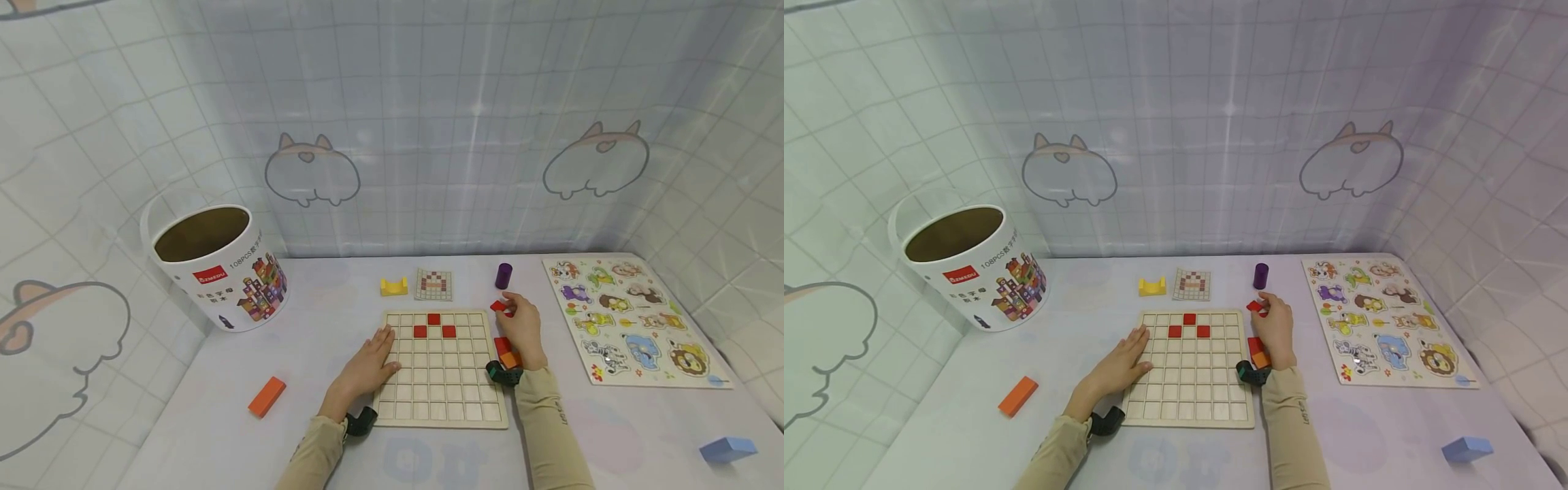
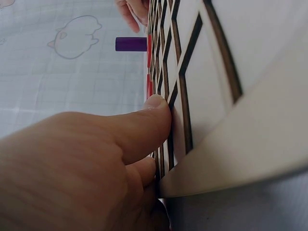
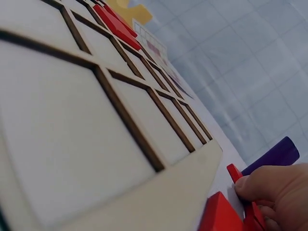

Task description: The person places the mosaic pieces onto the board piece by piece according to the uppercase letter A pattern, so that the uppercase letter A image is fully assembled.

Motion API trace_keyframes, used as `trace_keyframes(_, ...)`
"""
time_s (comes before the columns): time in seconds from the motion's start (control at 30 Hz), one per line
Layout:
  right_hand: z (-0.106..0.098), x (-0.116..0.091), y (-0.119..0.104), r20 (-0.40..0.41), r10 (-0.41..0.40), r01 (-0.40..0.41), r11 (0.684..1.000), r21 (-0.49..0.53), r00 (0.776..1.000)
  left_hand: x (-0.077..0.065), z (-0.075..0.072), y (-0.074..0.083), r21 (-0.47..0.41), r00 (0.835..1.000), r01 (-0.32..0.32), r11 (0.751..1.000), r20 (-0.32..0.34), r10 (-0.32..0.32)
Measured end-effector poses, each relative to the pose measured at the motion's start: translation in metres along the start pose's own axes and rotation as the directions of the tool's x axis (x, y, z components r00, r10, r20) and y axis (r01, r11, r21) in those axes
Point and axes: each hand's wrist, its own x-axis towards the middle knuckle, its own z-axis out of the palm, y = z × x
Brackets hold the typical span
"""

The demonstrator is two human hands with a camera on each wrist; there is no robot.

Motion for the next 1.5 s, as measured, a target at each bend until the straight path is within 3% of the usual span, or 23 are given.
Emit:
trace_keyframes(0.27, -0.006, -0.003, -0.002, 0.031, 0.069, -0.072, 0.992, 0.103, 0.997, 0.001, 0.000, 0.000, 0.009, 1.000, 0.001, 1.000, -0.003, -0.001)
trace_keyframes(0.53, -0.011, -0.004, -0.014, 0.021, 0.057, -0.060, 0.988, 0.140, 0.998, 0.001, 0.000, -0.001, 0.006, 1.000, -0.001, 1.000, -0.007, 0.001)
trace_keyframes(1.13, -0.009, -0.009, -0.045, 0.091, -0.060, 0.039, 0.975, 0.219, 0.994, 0.000, -0.005, 0.001, -0.004, 1.000, 0.018, 1.000, 0.007, -0.018)
trace_keyframes(1.33, 0.009, -0.018, -0.058, 0.173, -0.133, 0.090, 0.968, 0.235, 0.976, 0.000, -0.003, -0.002, -0.004, 1.000, 0.013, 1.000, -0.001, -0.013)
trace_keyframes(1.5, 0.026, -0.027, -0.071, 0.246, -0.203, 0.132, 0.951, 0.278, 0.948, 0.001, -0.001, -0.002, -0.003, 1.000, 0.016, 1.000, -0.004, -0.016)
